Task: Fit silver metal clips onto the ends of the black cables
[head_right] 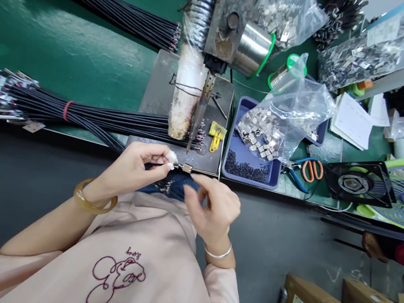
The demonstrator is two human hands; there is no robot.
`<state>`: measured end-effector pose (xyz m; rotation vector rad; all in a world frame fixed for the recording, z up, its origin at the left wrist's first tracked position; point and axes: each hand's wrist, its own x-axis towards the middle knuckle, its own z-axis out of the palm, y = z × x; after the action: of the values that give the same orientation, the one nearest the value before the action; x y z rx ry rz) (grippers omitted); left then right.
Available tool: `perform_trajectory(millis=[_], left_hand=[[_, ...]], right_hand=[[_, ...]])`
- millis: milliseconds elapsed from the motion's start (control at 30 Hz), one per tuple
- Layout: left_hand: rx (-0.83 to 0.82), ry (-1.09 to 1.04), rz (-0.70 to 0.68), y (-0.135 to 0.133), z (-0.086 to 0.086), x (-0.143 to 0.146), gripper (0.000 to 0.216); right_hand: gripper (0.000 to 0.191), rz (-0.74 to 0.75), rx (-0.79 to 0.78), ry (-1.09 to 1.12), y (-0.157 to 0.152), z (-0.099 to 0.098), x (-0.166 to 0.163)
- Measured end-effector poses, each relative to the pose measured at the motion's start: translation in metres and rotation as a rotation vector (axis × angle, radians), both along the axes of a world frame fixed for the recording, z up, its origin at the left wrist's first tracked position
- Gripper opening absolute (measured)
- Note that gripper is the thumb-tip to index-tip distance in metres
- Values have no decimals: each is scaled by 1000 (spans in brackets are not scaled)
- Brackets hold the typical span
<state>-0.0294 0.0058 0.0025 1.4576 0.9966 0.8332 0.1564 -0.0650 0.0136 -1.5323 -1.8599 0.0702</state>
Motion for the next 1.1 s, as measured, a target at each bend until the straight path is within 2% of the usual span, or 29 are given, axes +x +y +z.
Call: perform_trajectory(millis=[133, 233, 333, 433, 467, 533, 567, 633, 667, 733, 833, 967, 1033, 1100], left_hand=[[163, 66, 20, -1, -2, -1, 10], [223, 91, 8, -2, -3, -2, 11], [196, 72, -33, -3, -2, -5, 12], [52, -62, -89, -3, 1, -11, 9], [-1, -117, -107, -2, 2, -14, 8], [-68, -186, -142, 2, 4, -20, 8], [-80, -195, -173, 4, 4, -22, 9], [-65, -178, -269, 10, 6, -26, 13], [-34, -154, -324, 13, 8, -27, 14], [76, -85, -415, 16, 11, -26, 14], [344, 63, -445, 14, 16, -19, 14], [728, 377, -315, 2, 11, -5, 25], [793, 461, -240, -2, 3, 1, 25], [751, 401, -167, -4, -4, 5, 21]], right_hand=[[11, 77, -40, -50, 15, 2, -19], [9, 59, -105, 29, 22, -6, -25], [15, 67, -227, 199, 21, -9, -23], [21, 120, -293, 413, 17, -6, -14], [22, 105, -265, 460, 16, -3, -8], [24, -14, -163, 461, 18, 3, 8], [24, -112, -124, 410, 21, 5, 19], [23, -255, -158, 228, 33, 8, 41], [22, -285, -179, 120, 42, 8, 52], [16, -245, -248, 2, 60, 5, 69], [10, -180, -429, -64, 84, 2, 84], [5, -88, -596, -58, 97, 7, 89], [6, -44, -630, -58, 94, 11, 91], [8, -25, -628, -60, 89, 12, 92]])
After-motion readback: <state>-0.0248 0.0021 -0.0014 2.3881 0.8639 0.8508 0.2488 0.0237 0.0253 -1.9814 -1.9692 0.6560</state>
